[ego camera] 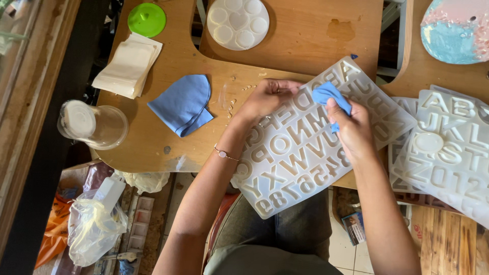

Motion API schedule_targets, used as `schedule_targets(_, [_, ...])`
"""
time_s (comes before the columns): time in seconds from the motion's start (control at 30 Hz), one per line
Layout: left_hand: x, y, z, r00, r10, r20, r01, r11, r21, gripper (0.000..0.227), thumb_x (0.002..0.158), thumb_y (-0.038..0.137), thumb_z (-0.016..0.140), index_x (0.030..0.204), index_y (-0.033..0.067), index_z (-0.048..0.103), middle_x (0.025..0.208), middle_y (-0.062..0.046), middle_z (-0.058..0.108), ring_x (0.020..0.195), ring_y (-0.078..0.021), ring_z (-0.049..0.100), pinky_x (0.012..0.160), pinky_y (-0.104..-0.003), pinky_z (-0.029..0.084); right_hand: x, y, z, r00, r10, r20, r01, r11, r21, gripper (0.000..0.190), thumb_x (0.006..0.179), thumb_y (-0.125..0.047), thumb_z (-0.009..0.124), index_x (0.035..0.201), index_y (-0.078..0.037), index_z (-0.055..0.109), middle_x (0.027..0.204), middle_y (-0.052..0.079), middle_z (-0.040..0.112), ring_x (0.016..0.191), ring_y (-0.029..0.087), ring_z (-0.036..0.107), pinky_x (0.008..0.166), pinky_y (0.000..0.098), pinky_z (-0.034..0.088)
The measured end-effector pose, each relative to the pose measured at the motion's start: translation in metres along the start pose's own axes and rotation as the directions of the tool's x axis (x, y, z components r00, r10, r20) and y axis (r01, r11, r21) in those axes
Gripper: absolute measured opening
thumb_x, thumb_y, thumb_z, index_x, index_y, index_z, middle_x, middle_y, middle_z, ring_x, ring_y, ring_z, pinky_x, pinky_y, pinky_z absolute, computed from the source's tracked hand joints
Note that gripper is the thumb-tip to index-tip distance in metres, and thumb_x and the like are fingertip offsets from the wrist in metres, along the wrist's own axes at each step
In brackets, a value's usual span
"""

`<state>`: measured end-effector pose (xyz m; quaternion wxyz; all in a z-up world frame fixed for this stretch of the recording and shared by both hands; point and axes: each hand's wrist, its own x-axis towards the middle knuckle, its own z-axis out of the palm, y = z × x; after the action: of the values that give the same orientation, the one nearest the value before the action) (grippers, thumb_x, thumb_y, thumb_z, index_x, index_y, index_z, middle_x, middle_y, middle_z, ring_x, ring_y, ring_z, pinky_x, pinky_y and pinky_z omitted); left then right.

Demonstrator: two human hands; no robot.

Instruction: The person wipes the surface of a white silicone mold containing raised letters and numbers using a blue cloth. They systematically rub each character cavity and the surrounding surface, then flip the mold over to clean the reverse side. The person continues wiping the mold's surface throughout the clip.

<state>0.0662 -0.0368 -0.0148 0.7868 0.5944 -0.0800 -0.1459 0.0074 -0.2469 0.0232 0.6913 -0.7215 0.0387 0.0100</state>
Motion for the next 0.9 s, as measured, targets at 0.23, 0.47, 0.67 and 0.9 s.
schedule_targets(0.23, [-0.013, 0.017, 0.005, 0.999, -0.02, 0.031, 0.021, 0.999, -0.035, 0.028, 0.096, 0.01, 0.068, 0.123, 0.0048, 0.074, 0.105, -0.009, 0.078, 0.093, -0.0091, 0.066, 0.09, -0.025, 0.053, -0.008, -0.052, 0.008, 0.985, 0.128, 0.116, -0.166, 0.884, 0.437, 0.017, 0.104, -0.011, 0.067, 0.097, 0.002, 0.059, 0.094, 0.01, 0.059, 0.095, 0.017, 0.058, 0.07, 0.0215, 0.045])
schedule_targets(0.47, [-0.004, -0.003, -0.005, 0.976, 0.075, 0.204, -0.05, 0.991, -0.124, 0.054, 0.088, -0.001, 0.077, 0.137, -0.0074, 0.058, 0.122, -0.021, 0.073, 0.107, -0.0181, 0.069, 0.093, -0.03, 0.06, 0.0, 0.002, 0.003, 0.889, -0.435, 0.144, 0.454, 0.793, -0.407, 0.008, 0.106, -0.001, 0.064, 0.103, 0.001, 0.071, 0.089, 0.01, 0.056, 0.09, 0.023, 0.053, 0.085, 0.0354, 0.042])
schedule_targets(0.67, [-0.002, -0.009, -0.01, 0.953, 0.113, 0.281, -0.072, 0.986, -0.154, 0.046, 0.093, -0.003, 0.071, 0.138, -0.0029, 0.06, 0.127, -0.018, 0.071, 0.113, -0.0173, 0.067, 0.094, -0.03, 0.061, -0.001, -0.01, 0.027, 0.709, -0.625, 0.327, 0.625, 0.343, -0.702, 0.012, 0.098, 0.008, 0.06, 0.106, 0.002, 0.067, 0.095, 0.008, 0.043, 0.091, 0.034, 0.044, 0.085, 0.0446, 0.043])
schedule_targets(0.9, [0.01, -0.021, -0.015, 0.962, 0.089, 0.258, -0.074, 0.995, -0.07, 0.037, 0.098, 0.003, 0.067, 0.134, -0.0011, 0.064, 0.113, -0.012, 0.076, 0.097, -0.0099, 0.067, 0.085, -0.025, 0.06, 0.016, -0.001, 0.019, 0.572, -0.599, 0.56, 0.727, 0.054, -0.684, 0.024, 0.087, 0.016, 0.062, 0.106, 0.002, 0.067, 0.098, 0.009, 0.048, 0.098, 0.033, 0.05, 0.085, 0.0401, 0.049])
